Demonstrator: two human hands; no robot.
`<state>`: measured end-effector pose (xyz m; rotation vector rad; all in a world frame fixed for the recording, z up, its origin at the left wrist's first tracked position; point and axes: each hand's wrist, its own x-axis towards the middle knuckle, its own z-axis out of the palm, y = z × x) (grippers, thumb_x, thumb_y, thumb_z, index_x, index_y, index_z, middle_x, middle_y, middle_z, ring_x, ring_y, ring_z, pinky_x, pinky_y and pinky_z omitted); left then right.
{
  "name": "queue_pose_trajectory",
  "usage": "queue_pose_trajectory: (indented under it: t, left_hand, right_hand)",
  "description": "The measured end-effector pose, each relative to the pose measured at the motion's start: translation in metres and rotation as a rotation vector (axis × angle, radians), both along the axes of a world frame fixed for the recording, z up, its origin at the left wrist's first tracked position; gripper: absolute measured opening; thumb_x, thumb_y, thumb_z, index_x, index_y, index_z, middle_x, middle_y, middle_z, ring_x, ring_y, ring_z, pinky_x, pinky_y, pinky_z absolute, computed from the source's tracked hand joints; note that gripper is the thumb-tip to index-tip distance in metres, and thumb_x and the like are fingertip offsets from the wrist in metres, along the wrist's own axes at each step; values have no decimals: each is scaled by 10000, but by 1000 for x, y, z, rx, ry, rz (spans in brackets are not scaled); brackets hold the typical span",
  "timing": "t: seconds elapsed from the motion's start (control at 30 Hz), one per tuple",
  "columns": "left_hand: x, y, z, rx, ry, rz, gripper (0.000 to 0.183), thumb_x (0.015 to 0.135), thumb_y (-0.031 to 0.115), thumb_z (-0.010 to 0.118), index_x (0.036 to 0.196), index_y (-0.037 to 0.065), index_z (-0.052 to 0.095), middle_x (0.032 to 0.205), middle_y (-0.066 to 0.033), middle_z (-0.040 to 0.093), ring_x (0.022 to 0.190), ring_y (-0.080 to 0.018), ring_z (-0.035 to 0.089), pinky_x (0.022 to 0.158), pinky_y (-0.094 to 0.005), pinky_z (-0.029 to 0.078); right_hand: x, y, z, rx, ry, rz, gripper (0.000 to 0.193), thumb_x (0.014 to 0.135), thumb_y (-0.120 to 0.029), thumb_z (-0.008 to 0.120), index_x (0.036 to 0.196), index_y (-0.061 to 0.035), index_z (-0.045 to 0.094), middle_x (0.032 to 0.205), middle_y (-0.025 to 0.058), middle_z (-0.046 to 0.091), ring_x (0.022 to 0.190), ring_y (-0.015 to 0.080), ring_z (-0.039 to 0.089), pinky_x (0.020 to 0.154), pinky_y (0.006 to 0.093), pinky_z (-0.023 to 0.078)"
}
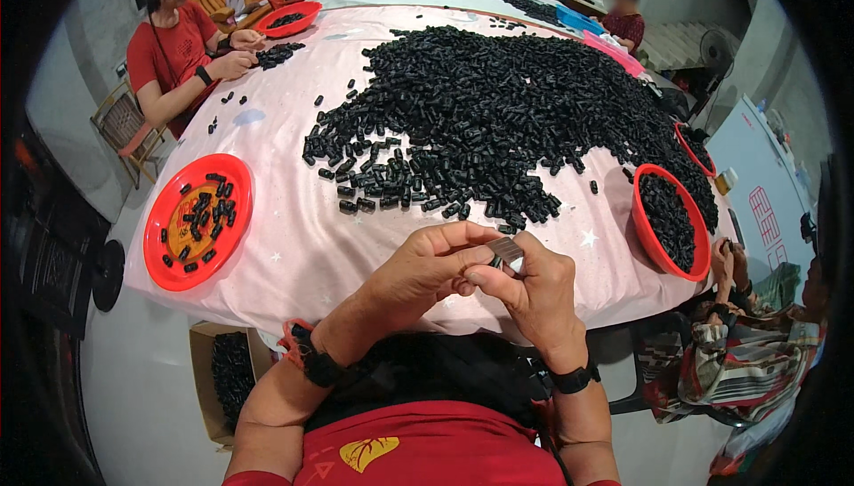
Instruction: Sorting or inspecting small black plastic components at a production table.
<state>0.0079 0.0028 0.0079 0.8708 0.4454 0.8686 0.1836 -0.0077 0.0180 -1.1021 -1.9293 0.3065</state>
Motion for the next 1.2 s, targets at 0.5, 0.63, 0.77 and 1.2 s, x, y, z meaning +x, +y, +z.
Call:
queue_pose_trajectory:
  t: [0.5,0.63,0.77,1.2]
  left_hand:
    - [-2,0,-1,6,-21,-18,283,940,101,536,1202,-4,517,1057,-46,597,885,-78,589,772,-210,500]
    - [-2,0,0,17,1,-6,284,936,99,543,1199,-4,520,1046,-43,601,866,-71,583,756,-206,491]
    - [-1,1,-4,15,-7,-9,288,933,106,548,1200,0,521,1038,-41,604,864,-68,581,753,-205,490]
    - [0,0,-1,2,52,8,270,928,124,558,1176,17,544,992,-13,611,815,-45,565,724,-187,475]
  right_hand:
    - [1,1,0,23,-50,3,472,711,-465,752,715,-40,550,514,91,538,440,232,568,410,316,422]
    - [2,2,-2,21,-60,-2,479,711,-476,747,702,-42,545,511,93,536,436,237,563,408,319,419]
    - [2,4,-5,50,-72,-5,494,710,-494,739,689,-42,542,505,96,533,433,241,560,407,323,416]
    - [4,5,-5,34,-70,28,482,734,-486,727,667,-43,550,500,100,538,435,247,564,414,335,425]
